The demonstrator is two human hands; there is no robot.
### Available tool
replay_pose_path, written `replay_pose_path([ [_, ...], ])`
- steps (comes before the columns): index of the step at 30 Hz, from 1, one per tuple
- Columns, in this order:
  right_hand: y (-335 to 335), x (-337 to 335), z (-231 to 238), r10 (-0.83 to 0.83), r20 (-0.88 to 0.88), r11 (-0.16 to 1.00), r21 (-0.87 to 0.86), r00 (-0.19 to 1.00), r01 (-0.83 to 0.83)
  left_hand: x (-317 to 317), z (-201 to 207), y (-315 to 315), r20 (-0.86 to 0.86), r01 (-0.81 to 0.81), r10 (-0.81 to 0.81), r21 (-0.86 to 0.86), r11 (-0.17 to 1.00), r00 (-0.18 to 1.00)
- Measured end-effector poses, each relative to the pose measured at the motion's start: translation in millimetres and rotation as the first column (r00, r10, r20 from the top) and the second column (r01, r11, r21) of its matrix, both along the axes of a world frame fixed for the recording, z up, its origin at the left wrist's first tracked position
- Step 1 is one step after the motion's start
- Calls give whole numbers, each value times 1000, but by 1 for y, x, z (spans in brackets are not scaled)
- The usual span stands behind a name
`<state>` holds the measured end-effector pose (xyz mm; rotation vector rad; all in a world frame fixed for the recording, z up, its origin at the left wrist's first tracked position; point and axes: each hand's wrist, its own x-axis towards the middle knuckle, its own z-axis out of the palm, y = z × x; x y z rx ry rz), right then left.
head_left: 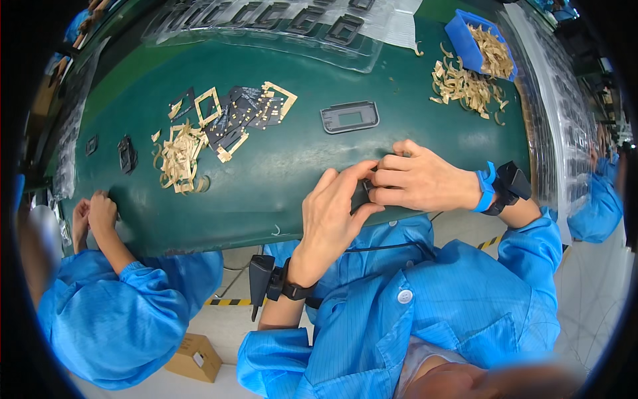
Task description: Assembling small electronic component housings by placing screens and internal parts into plastic frames.
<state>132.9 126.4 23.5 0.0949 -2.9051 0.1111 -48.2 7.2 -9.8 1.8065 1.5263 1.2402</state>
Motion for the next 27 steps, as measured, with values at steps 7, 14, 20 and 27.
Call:
replay_pose_path([
  [7,2,-3,3,34,-20,999,-29,999,-35,2,1,0,-10,-29,28,-23,999,1000],
  [14,3,-1,1,51,-6,997,49,999,-51,2,-1,0,-15,-18,18,-2,1000,1000],
  [20,10,7,1,2,2,997,82,1000,-2,1,3,0,-1,-19,19,-32,999,1000],
  [27,13,21,11,-100,38,995,-21,994,101,1,3,-1,13,-13,14,-81,997,1000],
])
